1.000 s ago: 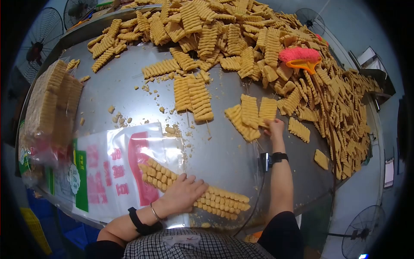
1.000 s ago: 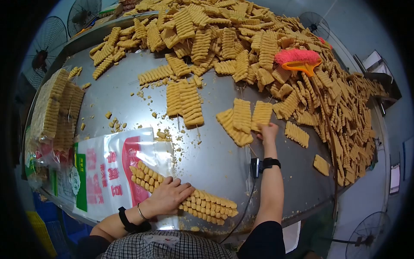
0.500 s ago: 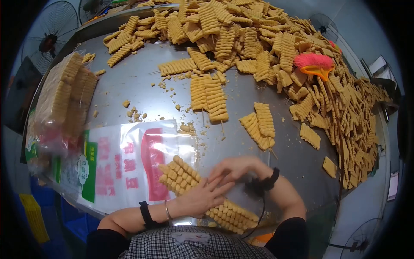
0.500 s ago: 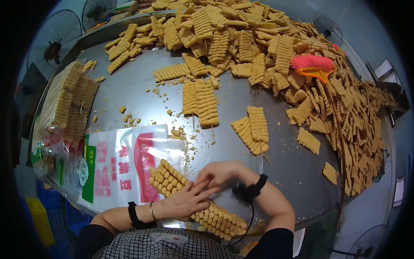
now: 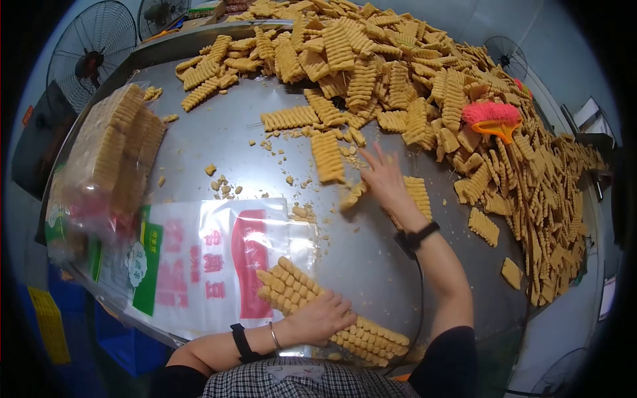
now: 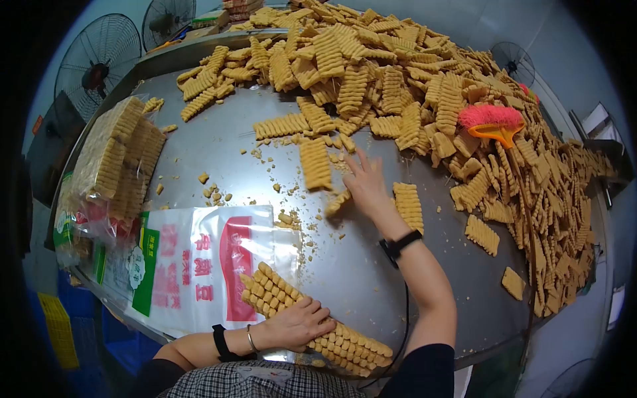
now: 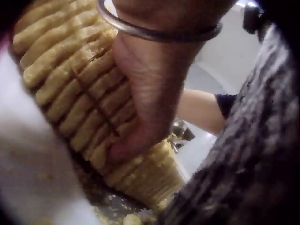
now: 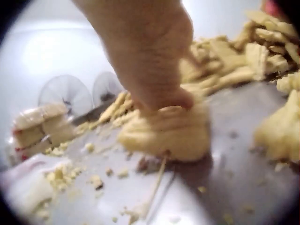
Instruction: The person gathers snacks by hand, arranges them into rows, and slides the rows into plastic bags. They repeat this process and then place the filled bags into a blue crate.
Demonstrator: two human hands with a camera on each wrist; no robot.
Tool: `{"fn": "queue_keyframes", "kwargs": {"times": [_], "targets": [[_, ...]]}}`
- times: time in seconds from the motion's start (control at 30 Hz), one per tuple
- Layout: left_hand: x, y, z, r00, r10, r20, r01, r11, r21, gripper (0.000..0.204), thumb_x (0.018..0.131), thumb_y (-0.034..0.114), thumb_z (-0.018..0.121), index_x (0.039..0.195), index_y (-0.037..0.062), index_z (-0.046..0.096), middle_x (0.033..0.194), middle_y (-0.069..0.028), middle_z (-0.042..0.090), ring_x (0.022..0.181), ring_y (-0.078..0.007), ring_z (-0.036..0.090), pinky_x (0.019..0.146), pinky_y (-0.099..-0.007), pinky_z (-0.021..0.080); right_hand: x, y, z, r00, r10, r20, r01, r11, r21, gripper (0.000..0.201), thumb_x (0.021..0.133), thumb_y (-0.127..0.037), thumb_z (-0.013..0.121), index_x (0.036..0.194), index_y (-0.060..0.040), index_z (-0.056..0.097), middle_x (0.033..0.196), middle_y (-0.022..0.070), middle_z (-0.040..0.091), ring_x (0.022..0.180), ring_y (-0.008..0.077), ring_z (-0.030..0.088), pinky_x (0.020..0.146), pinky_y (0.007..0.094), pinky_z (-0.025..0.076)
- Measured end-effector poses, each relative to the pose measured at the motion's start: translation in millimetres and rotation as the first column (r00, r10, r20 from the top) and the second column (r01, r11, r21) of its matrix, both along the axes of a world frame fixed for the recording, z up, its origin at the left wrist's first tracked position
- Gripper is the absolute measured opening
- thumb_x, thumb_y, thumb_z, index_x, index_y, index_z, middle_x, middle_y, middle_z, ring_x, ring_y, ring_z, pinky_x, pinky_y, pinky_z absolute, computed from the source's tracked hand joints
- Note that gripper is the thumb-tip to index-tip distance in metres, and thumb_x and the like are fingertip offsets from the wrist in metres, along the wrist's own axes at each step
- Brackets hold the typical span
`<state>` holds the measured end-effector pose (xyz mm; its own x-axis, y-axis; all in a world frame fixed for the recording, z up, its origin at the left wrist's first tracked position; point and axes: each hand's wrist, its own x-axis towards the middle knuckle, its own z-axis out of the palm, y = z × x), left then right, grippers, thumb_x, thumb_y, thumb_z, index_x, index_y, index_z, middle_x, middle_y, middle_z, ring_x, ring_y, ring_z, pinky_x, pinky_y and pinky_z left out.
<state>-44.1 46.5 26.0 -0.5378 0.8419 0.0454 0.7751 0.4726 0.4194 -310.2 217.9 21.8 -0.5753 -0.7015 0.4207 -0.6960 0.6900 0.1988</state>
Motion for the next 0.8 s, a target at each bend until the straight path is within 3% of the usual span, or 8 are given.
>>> {"fn": "queue_keyframes", "kwargs": {"times": [0.1, 0.27, 0.37, 0.53, 0.63, 0.7, 0.77, 0.8], "targets": [[0.6, 0.1, -0.9, 1.0, -0.007, 0.01, 0.008, 1.0, -0.02, 0.067, 0.06, 0.02, 0.075, 0.12, 0.0042, 0.052, 0.116, -0.015, 0.051, 0.097, -0.0255, 0.052, 0.084, -0.0362, 0.038, 69.9, 32.6, 17.4, 0.935, -0.092, 0.341, 0.089, 0.996, 0.024, 0.011, 0.072, -0.011, 0.063, 0.082, -0.0105, 0.058, 0.078, 0.0107, 0.062, 0.084, 0.0317, 0.063, 0.074, 0.0452, 0.05], [-7.1, 13.0, 19.6, 0.976, 0.203, 0.076, -0.199, 0.978, -0.057, 0.086, 0.063, 0.012, 0.073, 0.139, -0.0032, 0.037, 0.143, -0.0262, 0.035, 0.1, -0.0307, 0.053, 0.088, -0.0418, 0.04, 202.0, 55.2, 38.5, 0.696, -0.195, 0.691, 0.211, 0.975, 0.063, 0.016, 0.078, -0.02, 0.067, 0.089, -0.0096, 0.063, 0.08, 0.0114, 0.063, 0.075, 0.0308, 0.063, 0.062, 0.0408, 0.05], [-7.9, 17.0, 13.3, 0.955, 0.296, -0.004, -0.296, 0.955, -0.012, 0.092, 0.063, 0.01, 0.072, 0.143, -0.0047, 0.028, 0.143, -0.0279, 0.034, 0.102, -0.0333, 0.054, 0.09, -0.0428, 0.04, 213.0, 74.1, 25.0, 0.794, -0.139, 0.592, 0.247, 0.963, -0.105, 0.021, 0.077, -0.022, 0.07, 0.09, -0.007, 0.063, 0.082, 0.0125, 0.063, 0.079, 0.0298, 0.064, 0.061, 0.0408, 0.051], [-12.0, 20.5, 23.4, 0.969, 0.243, 0.048, -0.238, 0.968, -0.08, 0.094, 0.062, 0.009, 0.072, 0.142, -0.0069, 0.027, 0.143, -0.0286, 0.032, 0.107, -0.0329, 0.052, 0.091, -0.0431, 0.039, 211.6, 92.8, 9.5, 0.673, -0.106, 0.732, 0.263, 0.959, -0.103, 0.024, 0.083, -0.031, 0.063, 0.099, -0.0124, 0.067, 0.078, 0.0096, 0.061, 0.071, 0.0313, 0.06, 0.062, 0.0435, 0.049], [-13.1, 20.5, 19.1, 0.973, 0.228, 0.02, -0.225, 0.969, -0.105, 0.09, 0.062, 0.011, 0.073, 0.14, -0.0061, 0.032, 0.135, -0.0236, 0.042, 0.105, -0.0296, 0.053, 0.089, -0.0416, 0.039, 210.0, 92.5, 14.1, 0.557, 0.112, 0.823, 0.069, 0.981, -0.181, 0.024, 0.085, -0.032, 0.063, 0.101, -0.0159, 0.069, 0.08, 0.0118, 0.065, 0.076, 0.0304, 0.064, 0.066, 0.0428, 0.05], [-13.7, 19.3, 17.2, 0.975, 0.211, 0.067, -0.202, 0.972, -0.124, 0.084, 0.064, 0.015, 0.074, 0.137, -0.0045, 0.037, 0.125, -0.0179, 0.051, 0.101, -0.03, 0.053, 0.087, -0.0413, 0.039, 180.6, 108.2, 41.8, 0.26, 0.023, 0.965, 0.266, 0.959, -0.095, 0.026, 0.088, -0.029, 0.06, 0.106, -0.0135, 0.071, 0.089, 0.0156, 0.069, 0.081, 0.0291, 0.067, 0.071, 0.0384, 0.053], [-12.2, 17.8, 16.4, 0.977, 0.206, 0.062, -0.201, 0.976, -0.081, 0.083, 0.066, 0.019, 0.076, 0.136, -0.0039, 0.039, 0.122, -0.0163, 0.052, 0.1, -0.03, 0.053, 0.087, -0.0413, 0.039, 133.6, 142.7, 31.5, 0.415, -0.227, 0.881, 0.67, 0.731, -0.127, 0.024, 0.09, -0.026, 0.059, 0.106, -0.0121, 0.07, 0.094, 0.0142, 0.071, 0.082, 0.0276, 0.068, 0.071, 0.0361, 0.053], [-12.0, 18.6, 16.5, 0.98, 0.191, 0.058, -0.189, 0.981, -0.04, 0.082, 0.067, 0.024, 0.077, 0.135, -0.0033, 0.04, 0.119, -0.0147, 0.054, 0.099, -0.03, 0.053, 0.086, -0.0413, 0.039, 98.1, 182.1, -11.2, 0.727, -0.204, 0.656, 0.621, 0.602, -0.501, 0.024, 0.091, -0.024, 0.057, 0.106, -0.01, 0.069, 0.091, 0.0143, 0.07, 0.081, 0.0266, 0.068, 0.071, 0.0359, 0.053]]}}
